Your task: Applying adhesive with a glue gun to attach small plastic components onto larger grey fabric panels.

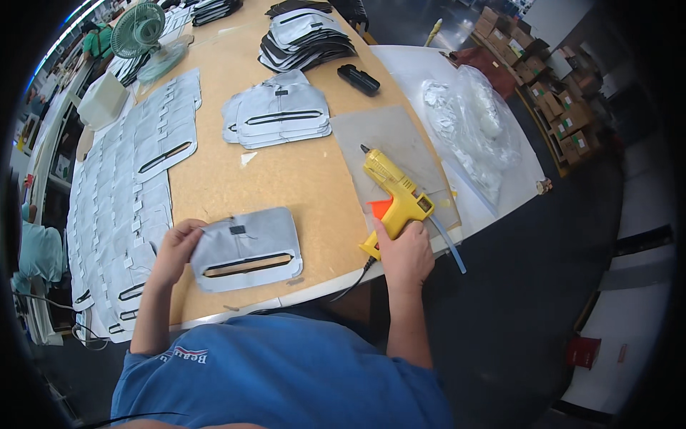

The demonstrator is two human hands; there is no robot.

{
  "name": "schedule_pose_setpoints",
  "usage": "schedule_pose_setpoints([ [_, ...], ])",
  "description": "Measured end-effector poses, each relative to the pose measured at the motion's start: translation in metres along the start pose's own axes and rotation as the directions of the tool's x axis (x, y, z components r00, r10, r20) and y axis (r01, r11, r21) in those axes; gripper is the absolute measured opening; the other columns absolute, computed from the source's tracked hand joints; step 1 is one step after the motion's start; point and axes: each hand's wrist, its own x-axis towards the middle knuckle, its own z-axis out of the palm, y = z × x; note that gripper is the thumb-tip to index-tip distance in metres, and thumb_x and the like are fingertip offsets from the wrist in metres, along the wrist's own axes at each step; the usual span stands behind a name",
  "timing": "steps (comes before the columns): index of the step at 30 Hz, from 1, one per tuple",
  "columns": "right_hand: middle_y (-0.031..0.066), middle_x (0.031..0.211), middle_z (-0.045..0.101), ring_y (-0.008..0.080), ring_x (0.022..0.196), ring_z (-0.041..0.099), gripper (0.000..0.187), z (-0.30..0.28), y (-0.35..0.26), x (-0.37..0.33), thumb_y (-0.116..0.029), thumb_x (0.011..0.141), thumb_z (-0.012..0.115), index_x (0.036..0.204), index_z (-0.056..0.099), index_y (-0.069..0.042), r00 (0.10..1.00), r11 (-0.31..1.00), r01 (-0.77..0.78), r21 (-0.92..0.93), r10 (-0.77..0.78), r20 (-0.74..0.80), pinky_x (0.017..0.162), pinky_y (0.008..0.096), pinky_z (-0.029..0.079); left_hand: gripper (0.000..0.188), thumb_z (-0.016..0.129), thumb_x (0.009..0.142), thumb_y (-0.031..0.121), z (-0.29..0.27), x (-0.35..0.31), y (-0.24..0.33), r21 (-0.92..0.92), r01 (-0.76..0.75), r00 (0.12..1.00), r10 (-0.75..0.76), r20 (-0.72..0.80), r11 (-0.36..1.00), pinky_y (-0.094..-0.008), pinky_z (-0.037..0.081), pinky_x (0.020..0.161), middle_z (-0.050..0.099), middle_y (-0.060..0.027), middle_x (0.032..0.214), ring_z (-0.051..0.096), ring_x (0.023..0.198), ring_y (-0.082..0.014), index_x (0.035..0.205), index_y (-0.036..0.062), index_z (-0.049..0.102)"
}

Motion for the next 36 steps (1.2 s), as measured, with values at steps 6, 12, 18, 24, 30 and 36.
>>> schedule_pose_setpoints([
  [6,0.0242,0.094,0.067,0.0404,0.089,0.067,0.071,0.007,-0.007,0.001,-0.062,0.078,0.067,0.102,0.053,0.003,0.994,0.993,-0.070,0.094,0.062,0.088,0.077,0.0488,0.054,0.018,0.053,0.100,0.009,0.015,0.003,-0.028,0.089,-0.169,0.984,0.174,-0.049,0.982,-0.0217,0.048,0.073,0.066,-0.0008,0.088,0.058,0.080,-0.0058,0.110,-0.0021,0.064],
  [12,0.0307,0.094,0.066,0.0460,0.092,0.065,0.065,0.015,0.001,0.010,-0.052,0.082,0.065,0.109,0.051,0.005,0.990,0.962,-0.111,0.250,0.086,0.109,0.081,0.0522,0.050,0.018,0.055,0.099,0.009,0.016,-0.006,-0.034,0.227,-0.255,0.956,0.280,-0.087,0.940,-0.0216,0.048,0.073,0.066,-0.0015,0.088,0.058,0.080,-0.0058,0.111,-0.0019,0.064],
  [18,0.0275,0.092,0.068,0.0432,0.089,0.067,0.064,0.011,0.005,0.020,-0.052,0.084,0.063,0.109,0.048,0.005,0.991,0.984,-0.093,0.154,0.076,0.114,0.078,0.0526,0.053,0.017,0.055,0.099,0.009,0.012,-0.003,-0.047,0.233,-0.295,0.943,0.321,-0.084,0.927,-0.0220,0.048,0.072,0.067,-0.0015,0.086,0.058,0.079,-0.0061,0.111,-0.0005,0.064],
  [24,0.0262,0.093,0.068,0.0431,0.089,0.067,0.067,0.011,0.013,0.026,-0.055,0.084,0.062,0.111,0.048,0.005,0.990,0.993,-0.051,0.109,0.037,0.133,0.077,0.0525,0.053,0.017,0.057,0.097,0.008,0.016,-0.009,-0.038,0.353,-0.279,0.936,0.336,-0.109,0.893,-0.0229,0.048,0.069,0.066,-0.0039,0.081,0.058,0.074,-0.0078,0.109,-0.0006,0.065],
  [30,0.0267,0.093,0.068,0.0433,0.091,0.067,0.070,0.014,0.015,0.043,-0.057,0.083,0.063,0.111,0.048,0.006,0.988,0.993,-0.073,0.098,0.058,0.144,0.079,0.0527,0.052,0.017,0.058,0.096,0.009,0.019,-0.008,-0.039,0.374,-0.318,0.913,0.388,-0.128,0.871,-0.0248,0.048,0.067,0.067,-0.0058,0.080,0.060,0.072,-0.0091,0.108,-0.0001,0.066],
  [36,0.0254,0.099,0.069,0.0423,0.095,0.067,0.075,0.012,0.031,0.068,-0.060,0.083,0.061,0.120,0.046,0.003,0.984,0.996,-0.073,0.057,0.063,0.165,0.081,0.0518,0.052,0.017,0.061,0.094,0.010,0.024,-0.014,-0.032,0.446,-0.357,0.885,0.450,-0.121,0.821,-0.0268,0.049,0.066,0.068,-0.0112,0.080,0.063,0.069,-0.0150,0.107,-0.0007,0.066],
])
